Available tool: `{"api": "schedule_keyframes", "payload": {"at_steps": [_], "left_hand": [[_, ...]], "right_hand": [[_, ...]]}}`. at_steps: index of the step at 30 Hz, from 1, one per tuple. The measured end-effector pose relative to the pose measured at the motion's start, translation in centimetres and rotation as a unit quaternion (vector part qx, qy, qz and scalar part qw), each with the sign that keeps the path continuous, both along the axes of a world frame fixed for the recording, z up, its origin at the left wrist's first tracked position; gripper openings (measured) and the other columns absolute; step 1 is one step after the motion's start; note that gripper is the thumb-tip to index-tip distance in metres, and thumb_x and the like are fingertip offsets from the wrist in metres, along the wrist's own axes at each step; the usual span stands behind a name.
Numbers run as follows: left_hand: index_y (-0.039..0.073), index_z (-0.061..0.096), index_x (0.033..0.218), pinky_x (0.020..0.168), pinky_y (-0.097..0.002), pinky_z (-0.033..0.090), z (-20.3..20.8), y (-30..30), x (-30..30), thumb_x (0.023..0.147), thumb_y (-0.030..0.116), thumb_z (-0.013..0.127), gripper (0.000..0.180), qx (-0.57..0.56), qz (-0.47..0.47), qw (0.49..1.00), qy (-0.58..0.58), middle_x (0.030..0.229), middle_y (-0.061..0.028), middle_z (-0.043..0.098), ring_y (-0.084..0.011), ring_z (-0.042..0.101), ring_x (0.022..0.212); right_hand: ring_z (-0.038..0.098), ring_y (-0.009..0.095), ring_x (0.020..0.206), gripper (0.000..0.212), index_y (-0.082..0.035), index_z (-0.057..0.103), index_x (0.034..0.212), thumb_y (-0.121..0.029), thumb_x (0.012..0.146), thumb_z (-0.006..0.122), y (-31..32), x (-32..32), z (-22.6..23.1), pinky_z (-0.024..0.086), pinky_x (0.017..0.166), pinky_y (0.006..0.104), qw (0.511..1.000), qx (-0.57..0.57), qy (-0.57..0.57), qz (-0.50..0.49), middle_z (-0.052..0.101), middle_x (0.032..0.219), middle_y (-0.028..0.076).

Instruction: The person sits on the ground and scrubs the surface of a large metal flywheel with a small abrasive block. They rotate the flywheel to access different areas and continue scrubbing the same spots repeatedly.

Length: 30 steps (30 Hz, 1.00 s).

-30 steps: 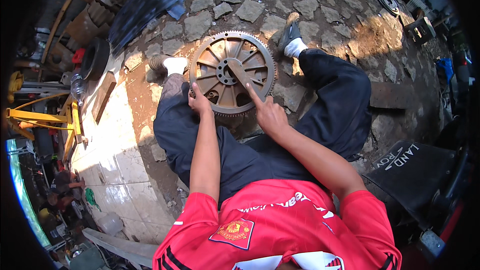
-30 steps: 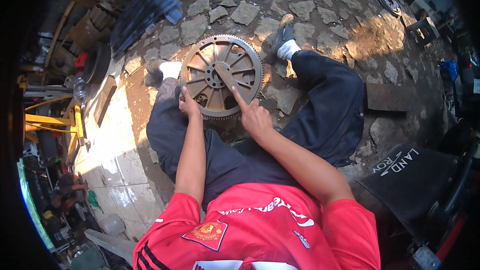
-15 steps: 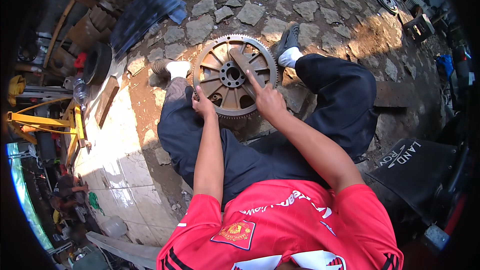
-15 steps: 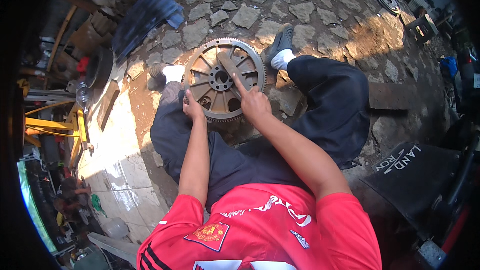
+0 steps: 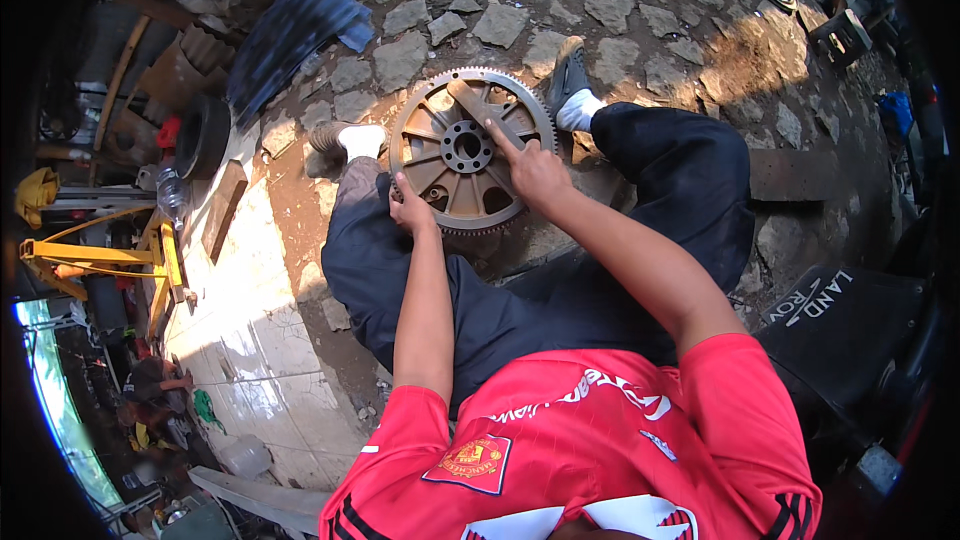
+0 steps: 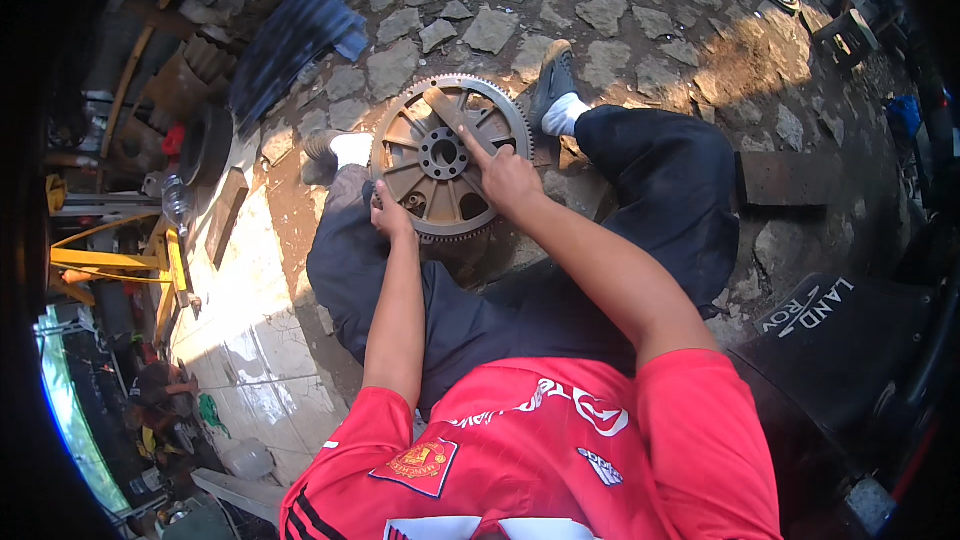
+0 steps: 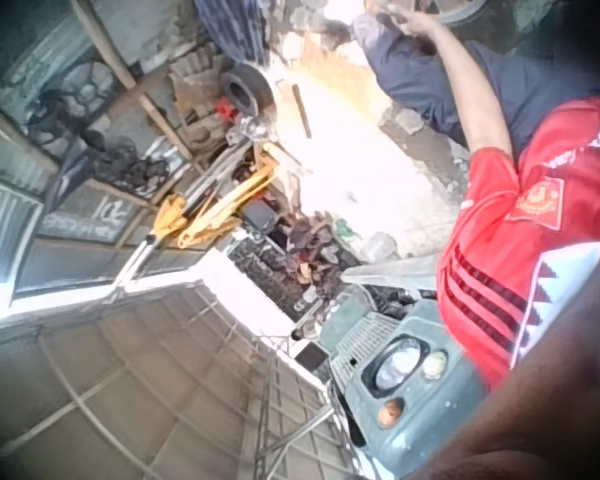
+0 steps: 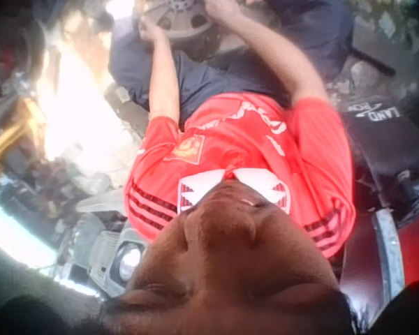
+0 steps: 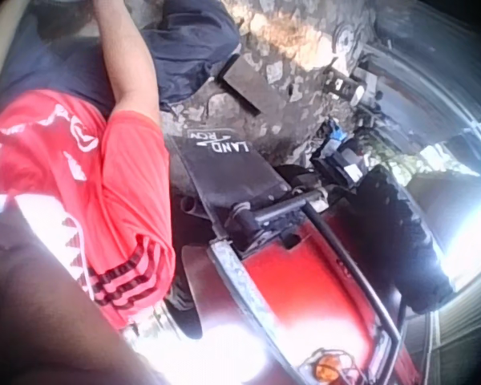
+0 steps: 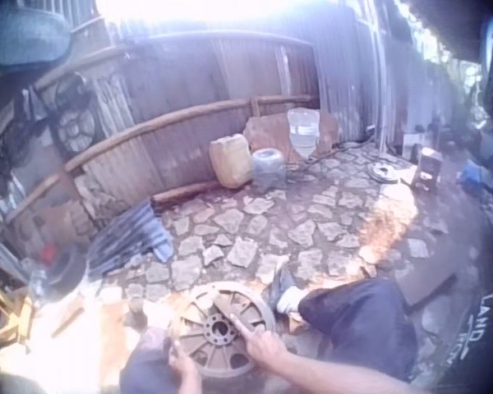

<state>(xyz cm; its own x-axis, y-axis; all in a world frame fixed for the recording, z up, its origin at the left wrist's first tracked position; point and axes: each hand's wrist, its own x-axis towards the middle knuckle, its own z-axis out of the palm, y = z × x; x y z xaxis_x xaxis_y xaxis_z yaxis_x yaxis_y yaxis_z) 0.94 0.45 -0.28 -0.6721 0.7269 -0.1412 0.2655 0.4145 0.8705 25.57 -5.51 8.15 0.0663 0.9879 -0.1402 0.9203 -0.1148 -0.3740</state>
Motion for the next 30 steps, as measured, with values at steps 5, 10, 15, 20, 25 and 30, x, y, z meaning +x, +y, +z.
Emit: {"api": "schedule_keyframes", "payload": {"at_steps": [5, 10, 15, 20, 25, 30], "left_hand": [[-0.004, 0.067, 0.136, 0.103, -0.0453, 0.053, 0.0, 0.0, -1.1, 0.097, 0.065, 0.066, 0.079, -0.004, 0.016, 1.000, 0.017, 0.132, -0.0235, 0.072, -0.0397, 0.069, 0.120], [-0.004, 0.072, 0.128, 0.104, -0.0479, 0.051, 1.9, 0.2, 1.5, 0.097, 0.069, 0.063, 0.080, -0.027, -0.008, 1.000, 0.013, 0.124, -0.0249, 0.074, -0.0415, 0.069, 0.117], [-0.003, 0.073, 0.127, 0.101, -0.0474, 0.052, 0.1, -0.2, -0.8, 0.098, 0.066, 0.063, 0.076, 0.002, 0.007, 1.000, 0.027, 0.122, -0.0232, 0.075, -0.0392, 0.070, 0.115], [-0.001, 0.074, 0.127, 0.100, -0.0465, 0.053, -1.0, 0.1, -1.0, 0.099, 0.063, 0.065, 0.071, 0.019, 0.010, 1.000, 0.007, 0.122, -0.0214, 0.076, -0.0371, 0.071, 0.115], [0.002, 0.074, 0.130, 0.100, -0.0469, 0.053, 0.3, 0.0, 0.2, 0.097, 0.066, 0.066, 0.073, -0.001, 0.010, 1.000, 0.010, 0.122, -0.0202, 0.077, -0.0366, 0.072, 0.115], [0.000, 0.073, 0.129, 0.096, -0.0435, 0.054, 0.2, -0.5, -0.7, 0.100, 0.060, 0.065, 0.068, 0.018, 0.004, 1.000, -0.003, 0.119, -0.0188, 0.077, -0.0333, 0.073, 0.110]], "right_hand": [[0.074, 0.045, 0.084, 0.086, -0.048, 0.008, 0.171, -0.009, 0.105, 0.046, -6.4, 2.4, 3.6, 0.063, 0.075, 0.0540, 0.989, -0.119, -0.014, 0.085, 0.062, 0.106, 0.027], [0.073, 0.047, 0.083, 0.087, -0.045, 0.007, 0.172, -0.009, 0.103, 0.048, 0.0, 0.6, 0.9, 0.062, 0.076, 0.0571, 0.999, -0.013, 0.000, 0.029, 0.062, 0.104, 0.029], [0.073, 0.048, 0.081, 0.087, -0.045, 0.008, 0.172, -0.008, 0.103, 0.047, -5.0, 0.5, 2.5, 0.061, 0.073, 0.0580, 0.996, -0.060, 0.008, 0.061, 0.062, 0.102, 0.029], [0.073, 0.048, 0.076, 0.089, -0.046, 0.008, 0.172, -0.009, 0.103, 0.049, -6.7, 0.8, 3.0, 0.062, 0.068, 0.0564, 0.989, -0.086, -0.014, 0.115, 0.062, 0.101, 0.029], [0.073, 0.047, 0.076, 0.088, -0.047, 0.007, 0.171, -0.009, 0.103, 0.048, -0.6, -3.3, 1.0, 0.062, 0.068, 0.0562, 0.997, 0.003, 0.005, 0.071, 0.062, 0.103, 0.029], [0.073, 0.046, 0.074, 0.089, -0.047, 0.009, 0.171, -0.009, 0.102, 0.049, -7.1, -1.7, 2.8, 0.062, 0.066, 0.0556, 0.989, -0.088, 0.031, 0.115, 0.062, 0.100, 0.027]]}}
